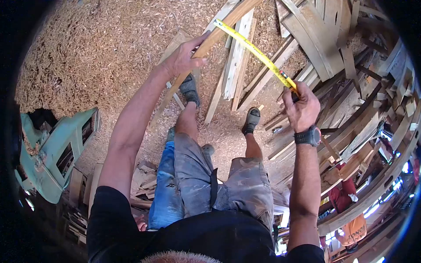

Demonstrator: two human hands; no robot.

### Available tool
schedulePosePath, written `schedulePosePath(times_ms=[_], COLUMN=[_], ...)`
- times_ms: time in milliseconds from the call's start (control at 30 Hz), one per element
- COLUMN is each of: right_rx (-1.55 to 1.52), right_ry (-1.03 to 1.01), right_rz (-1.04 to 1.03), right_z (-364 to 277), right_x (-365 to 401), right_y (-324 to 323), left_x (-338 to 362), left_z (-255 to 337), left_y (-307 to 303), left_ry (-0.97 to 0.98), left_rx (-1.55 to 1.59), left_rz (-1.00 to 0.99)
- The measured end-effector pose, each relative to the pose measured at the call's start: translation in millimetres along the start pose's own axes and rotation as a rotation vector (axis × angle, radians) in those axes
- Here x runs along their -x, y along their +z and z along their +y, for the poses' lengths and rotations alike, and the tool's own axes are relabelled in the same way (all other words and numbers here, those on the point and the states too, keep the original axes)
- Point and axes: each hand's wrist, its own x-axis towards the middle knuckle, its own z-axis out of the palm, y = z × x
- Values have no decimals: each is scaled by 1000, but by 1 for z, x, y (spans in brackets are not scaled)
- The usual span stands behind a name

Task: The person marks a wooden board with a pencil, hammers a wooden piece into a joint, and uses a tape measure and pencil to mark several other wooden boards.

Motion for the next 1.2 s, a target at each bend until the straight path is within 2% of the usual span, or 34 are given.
schedulePosePath(times_ms=[67,167,233,467,967,1200], right_rx=[9,28,33,40,21,42], right_ry=[-51,-80,-121,-118,-121,-98], right_rz=[8,3,30,3,-77,-118], right_z=[6,18,18,16,10,8], right_x=[-4,-9,-11,-21,-41,-44], right_y=[-1,-3,-1,-1,-1,-1], left_x=[1,-4,-6,-11,-11,-10], left_z=[-2,-13,-15,-23,-28,-25], left_y=[0,3,-1,-7,-14,-20], left_ry=[-23,73,-31,50,40,-15], left_rx=[-11,-15,95,4,-66,-64], left_rz=[-14,54,17,44,84,14])
